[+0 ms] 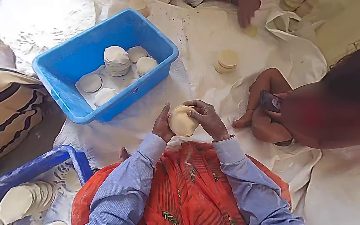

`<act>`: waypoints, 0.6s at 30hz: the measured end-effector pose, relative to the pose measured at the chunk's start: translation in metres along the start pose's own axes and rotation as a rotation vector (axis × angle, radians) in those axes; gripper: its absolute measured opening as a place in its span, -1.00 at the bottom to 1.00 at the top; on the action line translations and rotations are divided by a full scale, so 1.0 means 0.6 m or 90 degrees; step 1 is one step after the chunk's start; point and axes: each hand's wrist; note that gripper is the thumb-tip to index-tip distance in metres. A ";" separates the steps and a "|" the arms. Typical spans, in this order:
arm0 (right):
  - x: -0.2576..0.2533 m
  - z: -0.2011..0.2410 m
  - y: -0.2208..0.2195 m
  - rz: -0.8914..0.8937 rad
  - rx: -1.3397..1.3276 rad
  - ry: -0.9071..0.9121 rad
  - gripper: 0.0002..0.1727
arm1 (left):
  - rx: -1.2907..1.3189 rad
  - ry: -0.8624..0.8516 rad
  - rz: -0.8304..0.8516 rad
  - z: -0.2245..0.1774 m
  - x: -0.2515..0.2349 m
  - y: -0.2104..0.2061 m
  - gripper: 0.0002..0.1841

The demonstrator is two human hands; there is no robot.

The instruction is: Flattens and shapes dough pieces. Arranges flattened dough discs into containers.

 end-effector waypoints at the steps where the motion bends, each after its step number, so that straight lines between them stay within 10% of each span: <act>1: -0.001 0.001 0.000 -0.006 0.004 -0.001 -0.67 | -0.021 -0.005 0.015 0.000 0.002 0.000 -0.32; 6: -0.014 -0.019 0.013 -0.050 0.003 -0.020 -0.66 | -0.076 -0.045 -0.005 0.009 0.000 -0.005 -0.62; 18: 0.052 0.085 -0.091 0.006 0.275 0.152 -0.60 | 0.069 -0.126 -0.008 0.022 -0.007 0.000 -0.42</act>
Point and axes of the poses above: each hand's wrist, its own x-axis away from the middle knuckle, its own y-axis out of the back of the hand, z = x × y, and after that the axes turned 9 degrees about y, right-handed
